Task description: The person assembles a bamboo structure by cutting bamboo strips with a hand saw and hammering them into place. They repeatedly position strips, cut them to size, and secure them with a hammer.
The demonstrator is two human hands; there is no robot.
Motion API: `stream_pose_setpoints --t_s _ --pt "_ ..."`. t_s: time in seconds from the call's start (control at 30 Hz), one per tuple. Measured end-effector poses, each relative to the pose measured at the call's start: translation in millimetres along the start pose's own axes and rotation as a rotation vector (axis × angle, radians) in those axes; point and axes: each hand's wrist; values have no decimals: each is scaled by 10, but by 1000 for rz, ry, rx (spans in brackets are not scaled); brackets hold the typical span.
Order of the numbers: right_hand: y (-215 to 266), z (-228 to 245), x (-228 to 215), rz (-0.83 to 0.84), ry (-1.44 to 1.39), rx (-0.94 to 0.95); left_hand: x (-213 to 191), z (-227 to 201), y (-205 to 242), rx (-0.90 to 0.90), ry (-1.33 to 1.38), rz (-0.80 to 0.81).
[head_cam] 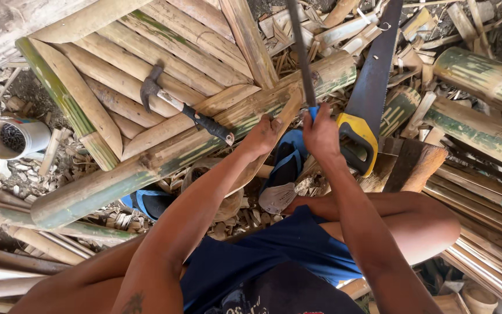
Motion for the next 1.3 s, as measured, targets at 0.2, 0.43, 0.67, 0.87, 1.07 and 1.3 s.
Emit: stream_pose_setpoints --t_s 0.2,0.43,0.67,0.87,1.07,1.3 --pt "-125 14 65 -16 130 -22 -183 -207 184 -96 -144 109" --pt "16 -283 -211 159 -492 79 -689 -601 386 62 -976 29" --pt "118 -281 -363 172 86 -146 -1028 -699 185 63 -1048 141" --pt "-583 -430 -382 247 161 -125 -1120 -622 115 204 -1044 101" --pt "-569 -580 -260 225 122 -44 -1667 -505 151 143 -1265 192" --pt "-477 -745 -40 166 29 -55 -2251 -196 -732 571 -1751 -221"
Point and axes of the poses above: each hand's wrist, its own y-axis away from the middle knuckle, its own x-axis out of the palm, z = x × y, and after that the axes turned 10 degrees about -y, right-handed
